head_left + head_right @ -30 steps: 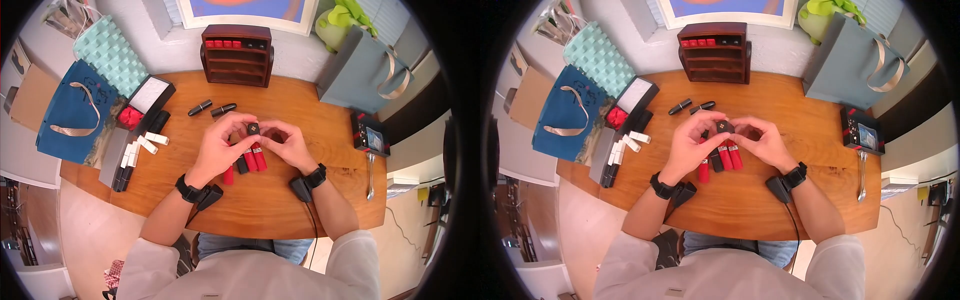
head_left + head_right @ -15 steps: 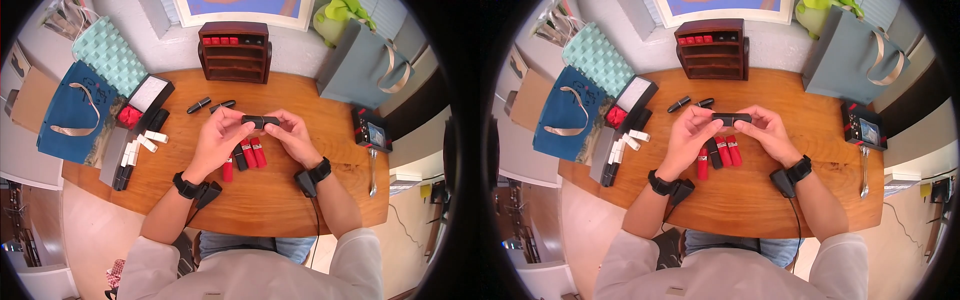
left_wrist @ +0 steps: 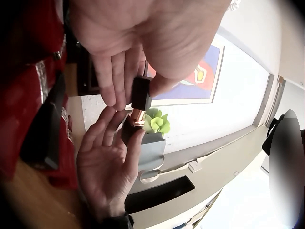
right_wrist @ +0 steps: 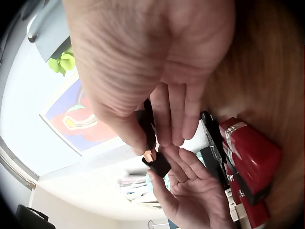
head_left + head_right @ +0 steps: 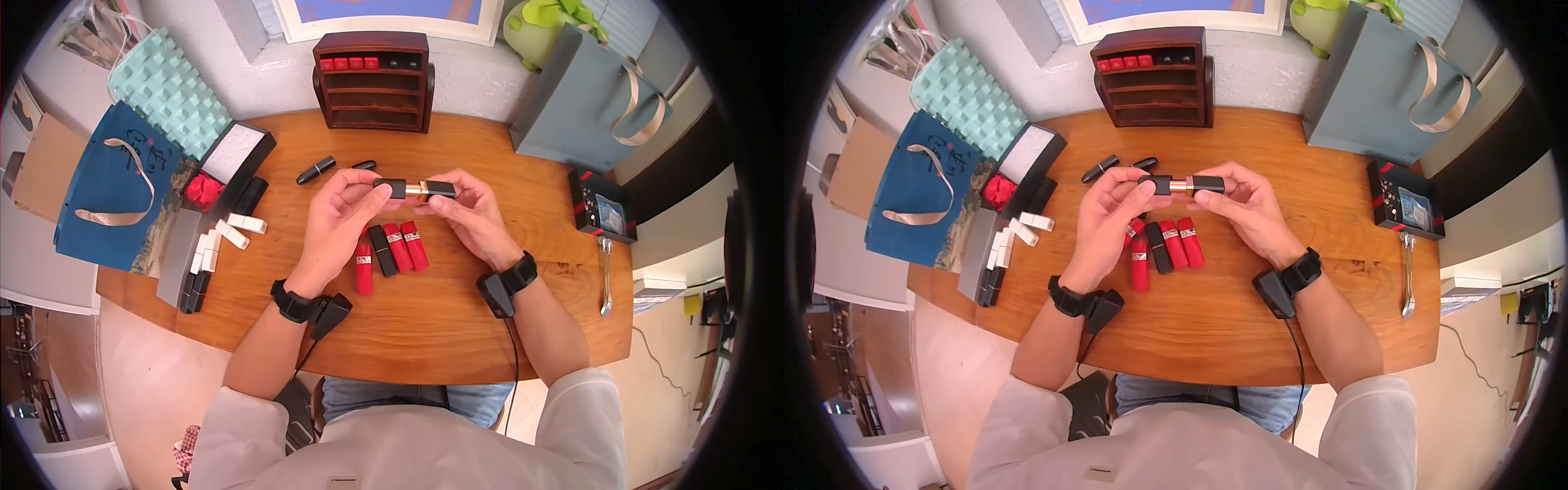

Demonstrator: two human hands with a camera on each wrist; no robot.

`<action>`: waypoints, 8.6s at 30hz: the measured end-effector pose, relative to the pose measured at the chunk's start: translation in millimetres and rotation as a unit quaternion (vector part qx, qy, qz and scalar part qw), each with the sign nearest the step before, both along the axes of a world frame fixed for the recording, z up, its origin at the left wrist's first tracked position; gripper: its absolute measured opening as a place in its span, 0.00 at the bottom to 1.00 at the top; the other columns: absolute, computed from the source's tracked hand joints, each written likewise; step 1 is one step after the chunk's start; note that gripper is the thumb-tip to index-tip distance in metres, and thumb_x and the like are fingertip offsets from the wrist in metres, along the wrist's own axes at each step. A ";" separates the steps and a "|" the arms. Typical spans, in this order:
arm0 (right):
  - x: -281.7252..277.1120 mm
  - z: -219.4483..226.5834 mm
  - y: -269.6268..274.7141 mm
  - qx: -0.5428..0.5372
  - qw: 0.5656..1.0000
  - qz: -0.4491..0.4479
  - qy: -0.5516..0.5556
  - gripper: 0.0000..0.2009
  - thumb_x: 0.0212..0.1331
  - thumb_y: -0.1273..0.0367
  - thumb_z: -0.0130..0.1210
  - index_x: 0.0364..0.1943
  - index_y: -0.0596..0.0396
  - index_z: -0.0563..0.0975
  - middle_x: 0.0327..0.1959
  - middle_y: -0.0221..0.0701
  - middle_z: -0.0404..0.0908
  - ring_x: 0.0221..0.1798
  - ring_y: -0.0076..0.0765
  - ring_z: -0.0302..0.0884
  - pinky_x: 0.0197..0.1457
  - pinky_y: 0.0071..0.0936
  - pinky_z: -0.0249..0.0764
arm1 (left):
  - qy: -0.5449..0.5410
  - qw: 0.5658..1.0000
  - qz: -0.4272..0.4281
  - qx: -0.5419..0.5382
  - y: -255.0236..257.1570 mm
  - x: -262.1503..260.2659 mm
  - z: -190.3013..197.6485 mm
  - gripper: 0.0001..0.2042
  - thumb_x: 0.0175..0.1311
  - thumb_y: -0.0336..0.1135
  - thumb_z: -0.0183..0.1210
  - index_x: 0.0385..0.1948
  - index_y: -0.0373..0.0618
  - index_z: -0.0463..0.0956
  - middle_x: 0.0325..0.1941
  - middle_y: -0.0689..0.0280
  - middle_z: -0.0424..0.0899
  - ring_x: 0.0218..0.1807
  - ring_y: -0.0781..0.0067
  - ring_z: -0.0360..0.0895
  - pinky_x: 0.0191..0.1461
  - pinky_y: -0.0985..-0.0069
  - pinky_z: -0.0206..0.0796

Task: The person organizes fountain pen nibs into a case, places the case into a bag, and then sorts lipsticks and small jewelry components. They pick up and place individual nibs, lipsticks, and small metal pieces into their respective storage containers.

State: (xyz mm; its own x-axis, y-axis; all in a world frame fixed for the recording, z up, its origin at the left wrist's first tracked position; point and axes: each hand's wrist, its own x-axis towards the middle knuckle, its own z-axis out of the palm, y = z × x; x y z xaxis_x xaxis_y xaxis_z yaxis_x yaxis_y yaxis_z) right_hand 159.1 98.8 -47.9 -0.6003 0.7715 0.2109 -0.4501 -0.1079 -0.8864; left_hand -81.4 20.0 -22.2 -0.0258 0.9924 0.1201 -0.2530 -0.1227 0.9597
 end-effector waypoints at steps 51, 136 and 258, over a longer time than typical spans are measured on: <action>-160.1 66.9 109.3 0.638 0.609 -0.367 -0.294 0.09 0.66 0.72 0.70 0.48 0.54 0.87 0.46 0.33 0.88 0.47 0.49 0.89 0.52 0.44 0.86 | 0.114 0.981 0.158 0.000 10.4 -11.1 -10.1 0.07 0.79 0.32 0.69 0.44 0.40 0.83 0.35 0.75 0.85 0.34 0.89 0.76 0.39 0.84 0.69; -4.5 -17.7 26.2 0.208 0.924 -0.103 -0.304 0.08 0.78 0.71 0.66 0.51 0.61 0.90 0.35 0.22 0.84 0.33 0.15 0.76 0.38 0.21 0.73 | 0.630 0.634 0.352 -0.277 -160.7 -189.5 52.6 0.16 0.56 0.39 0.77 0.42 0.40 0.92 0.42 0.50 0.95 0.47 0.47 0.92 0.53 0.57 0.82; -53.3 68.1 -27.7 0.588 0.716 -0.183 -0.329 0.26 0.54 0.77 0.73 0.60 0.54 0.85 0.49 0.37 0.85 0.48 0.52 0.87 0.50 0.44 0.86 | 0.042 0.993 0.072 0.080 -4.8 4.9 -13.1 0.13 0.72 0.27 0.75 0.42 0.37 0.76 0.44 0.62 0.89 0.48 0.79 0.88 0.51 0.74 0.85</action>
State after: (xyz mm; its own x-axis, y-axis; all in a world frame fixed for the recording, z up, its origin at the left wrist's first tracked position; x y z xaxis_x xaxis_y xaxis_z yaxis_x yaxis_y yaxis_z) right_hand 105.8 71.1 20.3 -0.6704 0.4241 0.6089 0.2988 0.9054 -0.3015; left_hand -76.4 15.2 -35.4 -0.1491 0.9471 0.2843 -0.1416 -0.3050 0.9418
